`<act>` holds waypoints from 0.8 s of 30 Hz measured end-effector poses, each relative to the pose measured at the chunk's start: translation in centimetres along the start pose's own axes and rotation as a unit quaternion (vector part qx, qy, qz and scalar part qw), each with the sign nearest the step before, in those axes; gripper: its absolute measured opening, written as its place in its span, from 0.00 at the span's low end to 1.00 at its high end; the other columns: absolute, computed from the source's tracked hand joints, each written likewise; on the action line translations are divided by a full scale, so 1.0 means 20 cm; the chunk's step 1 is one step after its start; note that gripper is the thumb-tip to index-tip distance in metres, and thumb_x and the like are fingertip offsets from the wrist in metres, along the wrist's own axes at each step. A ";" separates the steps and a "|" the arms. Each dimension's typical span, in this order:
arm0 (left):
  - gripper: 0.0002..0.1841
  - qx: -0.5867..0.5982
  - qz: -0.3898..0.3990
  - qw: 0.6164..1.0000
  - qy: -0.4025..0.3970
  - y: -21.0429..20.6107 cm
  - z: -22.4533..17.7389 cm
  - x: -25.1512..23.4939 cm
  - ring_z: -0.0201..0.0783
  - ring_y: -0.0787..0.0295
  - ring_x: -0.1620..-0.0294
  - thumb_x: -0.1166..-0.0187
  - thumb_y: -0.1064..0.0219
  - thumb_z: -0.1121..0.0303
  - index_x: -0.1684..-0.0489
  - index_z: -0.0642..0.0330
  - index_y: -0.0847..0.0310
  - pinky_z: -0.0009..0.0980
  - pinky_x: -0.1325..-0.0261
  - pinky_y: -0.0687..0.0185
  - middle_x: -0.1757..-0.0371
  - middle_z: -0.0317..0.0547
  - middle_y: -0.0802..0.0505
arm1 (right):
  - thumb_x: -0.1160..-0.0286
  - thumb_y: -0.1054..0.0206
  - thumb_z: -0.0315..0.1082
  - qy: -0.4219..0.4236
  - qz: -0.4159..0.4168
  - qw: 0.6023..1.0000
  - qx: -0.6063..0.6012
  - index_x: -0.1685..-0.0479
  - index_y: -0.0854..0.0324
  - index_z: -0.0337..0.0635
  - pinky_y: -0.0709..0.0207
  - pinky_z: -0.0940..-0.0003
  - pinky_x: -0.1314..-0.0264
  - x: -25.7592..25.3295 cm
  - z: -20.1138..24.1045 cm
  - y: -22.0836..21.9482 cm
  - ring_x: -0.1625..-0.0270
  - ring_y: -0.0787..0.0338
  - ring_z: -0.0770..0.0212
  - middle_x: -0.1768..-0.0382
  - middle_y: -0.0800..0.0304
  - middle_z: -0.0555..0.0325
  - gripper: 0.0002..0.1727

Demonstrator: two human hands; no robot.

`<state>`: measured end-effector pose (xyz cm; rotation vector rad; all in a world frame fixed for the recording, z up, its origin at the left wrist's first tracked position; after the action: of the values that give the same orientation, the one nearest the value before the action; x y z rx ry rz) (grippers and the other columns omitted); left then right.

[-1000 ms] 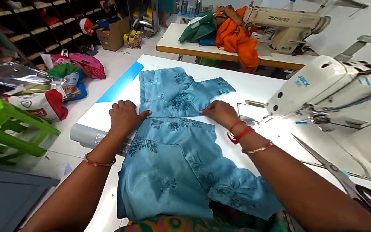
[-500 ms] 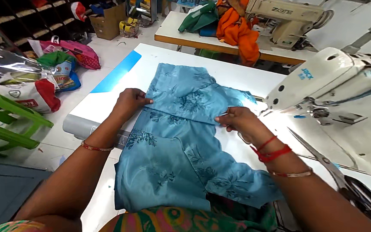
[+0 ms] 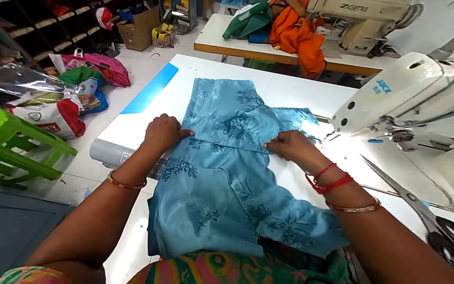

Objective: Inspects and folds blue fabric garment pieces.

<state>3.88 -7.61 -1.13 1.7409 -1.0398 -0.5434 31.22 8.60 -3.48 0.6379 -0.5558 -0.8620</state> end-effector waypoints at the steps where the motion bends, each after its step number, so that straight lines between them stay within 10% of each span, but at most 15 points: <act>1: 0.24 0.012 0.007 1.000 -0.007 0.00 -0.01 0.00 0.73 0.18 0.39 0.17 0.30 0.56 0.50 0.78 0.15 0.69 0.38 0.27 0.45 0.76 0.14 | 0.19 0.30 0.34 0.006 -0.001 1.000 -0.023 0.66 0.19 0.31 0.29 0.68 0.73 0.00 0.00 0.00 0.78 0.24 0.65 0.77 0.20 0.53 0.13; 6: 0.18 0.170 0.003 0.983 -0.073 -0.03 0.04 -0.15 0.55 0.17 0.63 0.23 0.24 0.63 0.57 0.74 0.20 0.58 0.55 0.22 0.67 0.60 0.14 | 0.17 0.34 0.28 0.025 -0.013 0.978 -0.208 0.59 0.25 0.38 0.24 0.79 0.76 -0.02 -0.03 0.02 0.77 0.18 0.72 0.72 0.16 0.59 0.05; 9: 0.20 0.330 0.050 0.939 -0.079 -0.04 0.04 -0.29 0.34 0.13 0.66 0.22 0.27 0.71 0.39 0.73 0.25 0.35 0.55 0.14 0.62 0.49 0.10 | 0.19 0.34 0.24 0.059 -0.032 0.964 -0.258 0.53 0.24 0.38 0.24 0.81 0.78 -0.10 -0.08 0.04 0.78 0.18 0.74 0.72 0.15 0.61 0.04; 11: 0.12 0.388 0.083 0.915 -0.070 -0.06 0.03 -0.36 0.26 0.17 0.73 0.19 0.31 0.72 0.45 0.71 0.20 0.24 0.64 0.19 0.67 0.42 0.10 | 0.20 0.34 0.23 0.067 -0.043 0.961 -0.264 0.52 0.23 0.37 0.23 0.80 0.78 -0.16 -0.09 0.05 0.79 0.18 0.73 0.72 0.14 0.60 0.05; 14: 0.08 0.396 0.125 0.908 -0.055 -0.07 0.05 -0.41 0.25 0.20 0.77 0.16 0.33 0.70 0.62 0.67 0.18 0.22 0.69 0.22 0.73 0.38 0.13 | 0.21 0.34 0.22 0.071 -0.053 0.961 -0.260 0.50 0.22 0.37 0.20 0.80 0.76 -0.19 -0.10 0.04 0.77 0.15 0.73 0.71 0.12 0.61 0.07; 24: 0.08 0.442 0.187 0.873 -0.089 -0.09 0.07 -0.38 0.22 0.14 0.76 0.16 0.37 0.77 0.69 0.61 0.19 0.18 0.68 0.17 0.76 0.33 0.10 | 0.24 0.36 0.16 0.052 -0.063 0.948 -0.306 0.52 0.21 0.41 0.18 0.82 0.74 -0.18 -0.14 0.06 0.77 0.13 0.76 0.72 0.10 0.64 0.11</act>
<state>-0.50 -1.66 -4.11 2.1850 -1.9081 0.0663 31.77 12.87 -5.19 0.1459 -0.1305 -1.0500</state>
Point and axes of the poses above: each hand's wrist, its own x-axis away from the middle knuckle, its own y-axis out of the back of the hand, z = x × y, the point moved 6 cm from there along -x, towards the middle knuckle
